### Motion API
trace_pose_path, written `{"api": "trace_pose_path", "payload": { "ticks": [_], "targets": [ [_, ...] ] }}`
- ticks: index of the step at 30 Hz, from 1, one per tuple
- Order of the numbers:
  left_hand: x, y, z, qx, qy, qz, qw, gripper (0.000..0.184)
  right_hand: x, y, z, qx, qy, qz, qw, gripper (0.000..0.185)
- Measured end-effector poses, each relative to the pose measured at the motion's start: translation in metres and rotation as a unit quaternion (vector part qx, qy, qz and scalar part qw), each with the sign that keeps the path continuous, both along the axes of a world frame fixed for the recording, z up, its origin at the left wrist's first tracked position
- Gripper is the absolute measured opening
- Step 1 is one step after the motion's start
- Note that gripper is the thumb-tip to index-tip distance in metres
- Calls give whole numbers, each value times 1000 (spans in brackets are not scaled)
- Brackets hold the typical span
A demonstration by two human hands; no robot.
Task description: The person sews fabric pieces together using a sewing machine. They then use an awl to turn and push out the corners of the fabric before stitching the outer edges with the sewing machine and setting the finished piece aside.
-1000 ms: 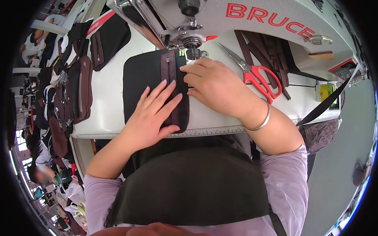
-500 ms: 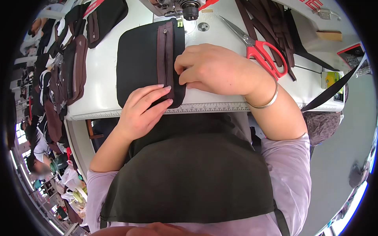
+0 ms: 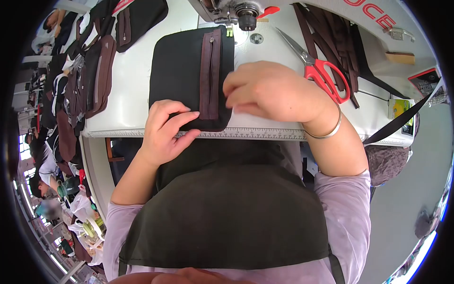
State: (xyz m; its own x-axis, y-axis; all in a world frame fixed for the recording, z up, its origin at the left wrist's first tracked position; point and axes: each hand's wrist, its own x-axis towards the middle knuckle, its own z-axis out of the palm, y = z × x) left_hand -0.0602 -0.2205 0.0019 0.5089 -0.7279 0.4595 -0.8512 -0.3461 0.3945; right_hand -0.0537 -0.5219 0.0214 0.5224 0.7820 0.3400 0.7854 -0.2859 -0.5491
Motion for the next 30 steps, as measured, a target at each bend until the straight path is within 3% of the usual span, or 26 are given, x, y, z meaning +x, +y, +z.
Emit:
{"api": "trace_pose_path", "payload": {
  "ticks": [2, 3, 5, 6, 30],
  "targets": [
    [6, -10, 6, 0, -6, -21, 1000, 42, 2, -4, 4, -36, -44, -173, 983, 21],
    [8, -12, 6, -2, -10, -24, 1000, 42, 3, -6, 4, -37, -48, -176, 982, 21],
    [10, -15, 3, 32, 8, -40, 999, 42, 4, -9, 0, -65, -109, -313, 941, 27],
    [10, -15, 0, 37, 10, -41, 998, 40, 5, -10, -2, -72, -113, -326, 936, 32],
    [-1, -10, 0, 66, -23, -45, 997, 43, 7, 4, -14, -124, -145, -351, 917, 42]
  ]
}}
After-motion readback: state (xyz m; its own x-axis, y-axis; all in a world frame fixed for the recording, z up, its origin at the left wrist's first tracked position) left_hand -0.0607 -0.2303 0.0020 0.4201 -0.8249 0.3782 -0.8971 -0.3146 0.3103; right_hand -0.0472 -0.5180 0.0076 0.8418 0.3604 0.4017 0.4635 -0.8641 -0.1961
